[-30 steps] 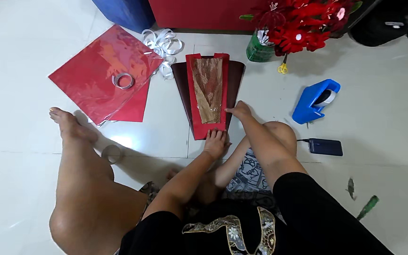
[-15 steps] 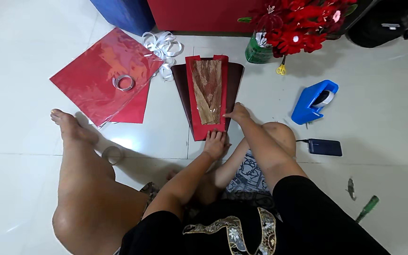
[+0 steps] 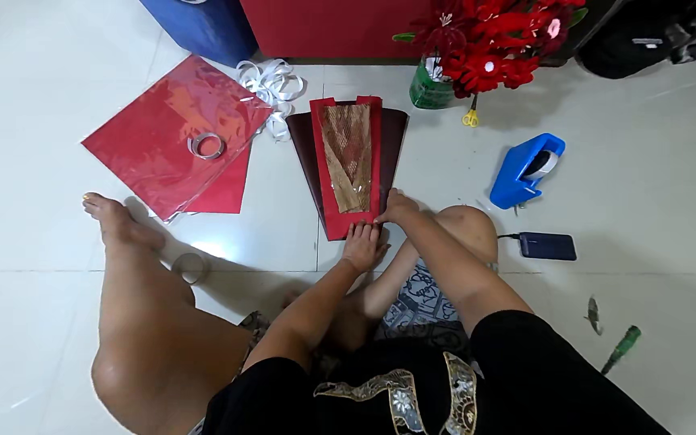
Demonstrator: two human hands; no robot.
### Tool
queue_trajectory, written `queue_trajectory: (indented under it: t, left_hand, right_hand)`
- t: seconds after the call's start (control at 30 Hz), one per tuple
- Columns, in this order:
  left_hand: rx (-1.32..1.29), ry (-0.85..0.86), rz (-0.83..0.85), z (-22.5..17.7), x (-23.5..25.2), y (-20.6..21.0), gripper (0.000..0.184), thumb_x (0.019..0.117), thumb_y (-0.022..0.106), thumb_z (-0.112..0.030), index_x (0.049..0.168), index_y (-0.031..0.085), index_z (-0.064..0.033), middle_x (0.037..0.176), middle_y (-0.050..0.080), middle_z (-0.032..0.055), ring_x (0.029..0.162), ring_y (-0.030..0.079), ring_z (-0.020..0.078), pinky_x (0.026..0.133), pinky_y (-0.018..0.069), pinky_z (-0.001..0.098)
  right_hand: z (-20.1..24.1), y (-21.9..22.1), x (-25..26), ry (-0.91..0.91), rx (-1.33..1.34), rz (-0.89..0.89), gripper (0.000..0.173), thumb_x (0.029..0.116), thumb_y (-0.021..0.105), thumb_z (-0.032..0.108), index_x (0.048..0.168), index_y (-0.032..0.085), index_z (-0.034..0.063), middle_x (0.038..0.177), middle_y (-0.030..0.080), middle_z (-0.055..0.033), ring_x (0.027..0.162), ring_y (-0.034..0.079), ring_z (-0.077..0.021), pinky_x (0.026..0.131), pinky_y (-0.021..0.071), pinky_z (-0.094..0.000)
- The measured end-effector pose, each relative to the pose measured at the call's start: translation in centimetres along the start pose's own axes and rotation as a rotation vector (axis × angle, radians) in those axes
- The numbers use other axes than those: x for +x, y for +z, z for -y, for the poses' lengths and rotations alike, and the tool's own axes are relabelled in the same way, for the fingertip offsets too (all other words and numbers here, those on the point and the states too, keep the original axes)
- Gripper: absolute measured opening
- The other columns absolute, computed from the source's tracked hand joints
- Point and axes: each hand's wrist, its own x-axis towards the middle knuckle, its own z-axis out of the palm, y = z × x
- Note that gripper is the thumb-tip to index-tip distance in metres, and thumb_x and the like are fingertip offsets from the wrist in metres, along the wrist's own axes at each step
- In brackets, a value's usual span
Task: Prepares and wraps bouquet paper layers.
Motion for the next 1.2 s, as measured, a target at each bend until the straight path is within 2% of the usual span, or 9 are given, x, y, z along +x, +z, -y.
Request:
queue_trajectory:
  t: [0.23,0.4,0.57,0.67,0.8,0.87,1.0,1.13,1.2]
  left_hand:
    - [0.013,0.022,-0.091,0.3,0.0,0.4,0.065,0.1037,0.048,-0.049,0.141,0.054,0.0034,0.145,0.057,0.0244,0.144,0.045,0.0429,0.119,0.0295,0.0607]
    - [0.020,0.007,-0.029,0.3,0.2,-0.3,0.063,0.1045,0.047,-0.047,0.144,0.052,0.0016,0.147,0.055,0.0235,0.146,0.042,0.0413,0.120,0.0284,0.0598]
    - [-0.021,0.011,0.014,1.1,0.4,0.4,0.053,0.1059,0.047,-0.041,0.146,0.054,-0.0056,0.149,0.054,0.0188,0.148,0.040,0.0385,0.123,0.0260,0.0572]
    - [-0.024,-0.007,0.068,1.0,0.8,-0.3,0.049,0.1064,0.048,-0.035,0.146,0.054,-0.0065,0.151,0.053,0.0180,0.149,0.038,0.0371,0.123,0.0258,0.0568]
    - [-0.040,-0.021,0.084,0.7,0.9,-1.0,0.044,0.1060,0.049,-0.029,0.143,0.058,-0.0060,0.147,0.057,0.0173,0.146,0.043,0.0368,0.120,0.0312,0.0557]
    - [-0.038,-0.022,0.055,0.6,1.0,-0.9,0.042,0.1059,0.048,-0.027,0.140,0.060,-0.0052,0.145,0.058,0.0177,0.144,0.045,0.0374,0.119,0.0328,0.0565]
    - [-0.001,0.013,-0.070,0.5,0.7,0.4,0.039,0.1053,0.049,-0.024,0.135,0.065,-0.0036,0.137,0.064,0.0195,0.138,0.052,0.0412,0.114,0.0384,0.0615]
    - [0.031,0.059,-0.083,0.9,0.5,0.0,0.039,0.1046,0.051,-0.025,0.136,0.064,-0.0039,0.137,0.064,0.0199,0.137,0.053,0.0416,0.112,0.0407,0.0606]
    - [0.042,0.090,-0.153,1.1,0.4,0.5,0.038,0.1036,0.054,-0.024,0.133,0.066,-0.0033,0.132,0.066,0.0203,0.133,0.056,0.0427,0.109,0.0441,0.0607]
  right_hand:
    - [0.6,1.4,-2.4,-0.004,-0.178,0.046,0.086,0.0842,0.077,0.019,0.154,0.032,-0.0022,0.143,0.055,-0.0266,0.130,0.058,-0.0421,0.102,0.0483,-0.0624]
    - [-0.2,-0.5,-2.2,-0.115,-0.152,0.137,0.076,0.0856,0.080,0.030,0.143,0.049,-0.0077,0.139,0.058,-0.0284,0.129,0.058,-0.0419,0.105,0.0455,-0.0637]
    - [-4.6,-3.0,4.5,-0.013,0.470,0.342,0.041,0.1089,0.048,0.039,0.117,0.063,0.0022,0.090,0.067,-0.0093,0.069,0.062,-0.0146,0.064,0.0521,-0.0312]
    - [-8.7,-5.6,7.3,-0.033,1.234,0.306,0.060,0.1119,0.025,0.051,0.140,0.048,0.0030,0.121,0.066,-0.0152,0.099,0.068,-0.0222,0.085,0.0560,-0.0372]
    - [-11.5,-8.4,9.4,-0.056,2.070,-0.652,0.052,0.1128,0.028,0.040,0.155,0.031,0.0101,0.142,0.052,-0.0166,0.122,0.058,-0.0291,0.099,0.0512,-0.0496]
    - [-11.8,-9.5,10.0,-0.150,2.130,-0.603,0.052,0.1128,0.026,0.041,0.157,0.027,0.0121,0.146,0.048,-0.0139,0.126,0.058,-0.0269,0.100,0.0521,-0.0457]
    - [-10.5,-7.9,10.4,-0.138,1.817,0.135,0.079,0.1055,0.007,0.065,0.147,0.040,0.0069,0.135,0.060,-0.0163,0.118,0.065,-0.0307,0.093,0.0563,-0.0500]
    - [-8.7,-8.3,10.8,0.081,1.822,-0.570,0.057,0.1132,0.030,0.042,0.155,0.030,0.0039,0.141,0.053,-0.0217,0.119,0.061,-0.0302,0.093,0.0547,-0.0462]
    - [-8.3,-8.7,10.1,0.055,1.635,-0.600,0.053,0.1116,0.040,0.036,0.153,0.034,0.0028,0.138,0.054,-0.0217,0.114,0.061,-0.0298,0.090,0.0542,-0.0459]
